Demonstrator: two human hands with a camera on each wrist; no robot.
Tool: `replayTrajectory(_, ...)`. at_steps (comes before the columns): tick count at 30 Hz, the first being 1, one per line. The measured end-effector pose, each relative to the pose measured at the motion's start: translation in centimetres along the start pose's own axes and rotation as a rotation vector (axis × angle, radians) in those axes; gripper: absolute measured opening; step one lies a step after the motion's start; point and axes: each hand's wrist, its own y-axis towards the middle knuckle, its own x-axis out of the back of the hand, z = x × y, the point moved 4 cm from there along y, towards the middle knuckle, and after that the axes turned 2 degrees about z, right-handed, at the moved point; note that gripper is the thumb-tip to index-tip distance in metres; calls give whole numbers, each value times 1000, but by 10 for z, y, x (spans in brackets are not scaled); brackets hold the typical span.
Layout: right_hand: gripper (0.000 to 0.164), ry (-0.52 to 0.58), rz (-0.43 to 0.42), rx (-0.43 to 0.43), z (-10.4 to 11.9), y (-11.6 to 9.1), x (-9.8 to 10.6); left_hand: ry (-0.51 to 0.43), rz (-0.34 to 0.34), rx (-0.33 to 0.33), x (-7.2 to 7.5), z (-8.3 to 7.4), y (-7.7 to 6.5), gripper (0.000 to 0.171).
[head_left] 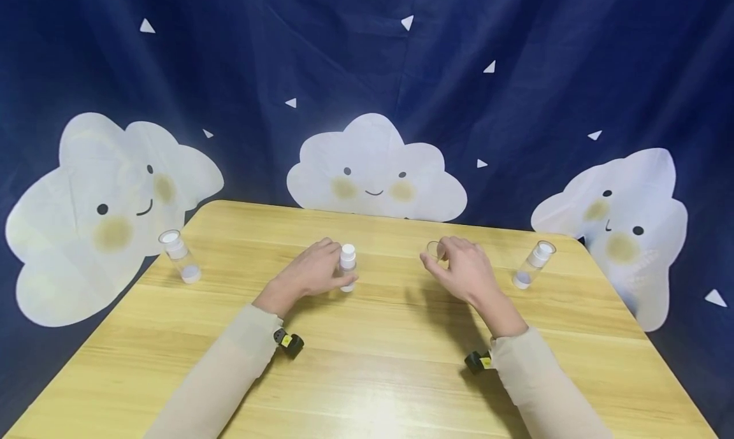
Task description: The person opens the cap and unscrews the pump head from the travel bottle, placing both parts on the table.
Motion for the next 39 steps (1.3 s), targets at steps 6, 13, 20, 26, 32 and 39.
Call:
replayTrajectory(6, 42, -45, 25, -8, -15, -8, -4, -17, 11, 6, 2, 2, 1, 51)
replayTrajectory(13, 41, -70, 37, -26, -30, -18, -7, -32, 13, 14, 3, 5, 3, 46)
replayTrajectory(20, 43, -99, 100, -68, -44, -28, -12, -14, -1, -2, 5, 5, 2, 48)
replayTrajectory(26, 45, -134, 211, -79, -52, -33, -18, -27, -11, 1, 3, 7, 0, 45)
replayTrajectory(32, 45, -130, 274, -79, -60, -37, -21, -15, -15, -5, 2, 8, 0, 45)
replayTrajectory(39, 42, -107, 329, -93, -67, -42, -23, -17, -15, -11, 2, 8, -1, 45)
